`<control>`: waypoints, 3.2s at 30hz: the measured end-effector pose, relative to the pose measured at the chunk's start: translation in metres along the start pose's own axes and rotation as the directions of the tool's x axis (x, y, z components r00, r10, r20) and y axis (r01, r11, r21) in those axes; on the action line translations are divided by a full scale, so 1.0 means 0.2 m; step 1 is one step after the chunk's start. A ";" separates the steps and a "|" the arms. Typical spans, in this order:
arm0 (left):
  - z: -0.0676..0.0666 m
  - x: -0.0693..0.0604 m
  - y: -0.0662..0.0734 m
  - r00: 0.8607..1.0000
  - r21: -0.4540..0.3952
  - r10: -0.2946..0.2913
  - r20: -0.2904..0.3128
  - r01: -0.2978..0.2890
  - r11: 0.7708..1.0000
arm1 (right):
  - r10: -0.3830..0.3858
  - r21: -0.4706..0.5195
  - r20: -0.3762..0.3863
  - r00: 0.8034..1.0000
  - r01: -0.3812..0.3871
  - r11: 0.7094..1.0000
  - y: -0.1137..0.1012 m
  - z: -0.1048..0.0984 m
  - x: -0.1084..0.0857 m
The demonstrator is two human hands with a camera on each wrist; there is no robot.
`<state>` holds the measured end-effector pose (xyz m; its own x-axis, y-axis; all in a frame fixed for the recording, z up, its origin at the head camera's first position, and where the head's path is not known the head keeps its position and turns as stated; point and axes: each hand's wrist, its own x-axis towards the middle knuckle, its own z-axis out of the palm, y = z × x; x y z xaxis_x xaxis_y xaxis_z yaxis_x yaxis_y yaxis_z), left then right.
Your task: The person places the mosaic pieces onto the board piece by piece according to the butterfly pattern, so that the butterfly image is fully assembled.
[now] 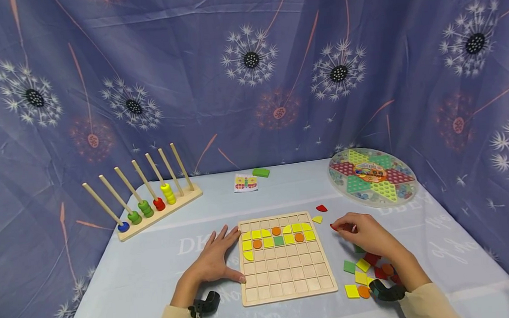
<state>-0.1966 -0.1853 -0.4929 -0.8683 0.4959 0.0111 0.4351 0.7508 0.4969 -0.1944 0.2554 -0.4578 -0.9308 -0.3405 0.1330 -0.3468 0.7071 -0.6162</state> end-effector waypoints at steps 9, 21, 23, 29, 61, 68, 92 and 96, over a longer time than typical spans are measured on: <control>0.00 0.00 0.01 1.000 -0.005 -0.008 0.008 0.008 1.000 | 0.093 0.090 0.174 0.980 -0.110 0.990 0.14 -0.10 -0.19; 0.01 0.00 0.00 1.000 0.000 0.012 -0.008 -0.012 1.000 | 0.086 0.007 0.190 0.978 -0.089 0.996 0.16 -0.07 -0.22; 0.01 0.00 0.00 1.000 -0.002 0.010 -0.005 -0.010 1.000 | 0.073 0.003 0.180 0.981 -0.075 0.997 0.16 -0.06 -0.22; 0.01 0.00 0.00 1.000 -0.004 0.007 -0.001 -0.007 1.000 | 0.065 -0.040 0.198 0.978 -0.058 0.998 0.17 -0.06 -0.21; 0.00 -0.01 0.01 1.000 -0.005 -0.009 -0.003 0.009 1.000 | -0.140 -0.163 0.168 0.976 0.168 0.972 -0.37 0.31 0.14; 0.01 -0.01 0.00 1.000 0.000 -0.005 -0.006 0.005 1.000 | -0.206 -0.199 0.194 0.959 0.244 0.949 -0.53 0.45 0.24; 0.00 0.00 0.00 1.000 0.009 -0.012 0.014 0.012 1.000 | -0.188 -0.256 0.195 0.963 0.235 0.938 -0.69 0.64 0.32; 0.00 0.00 0.00 1.000 0.012 -0.007 0.012 0.006 1.000 | -0.180 -0.253 0.190 0.965 0.225 0.941 -0.69 0.63 0.32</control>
<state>-0.1964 -0.1854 -0.4924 -0.8682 0.4962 -0.0029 0.4324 0.7593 0.4863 -0.1911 0.0580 -0.4633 -0.8140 -0.5735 0.0922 -0.5652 0.7455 -0.3534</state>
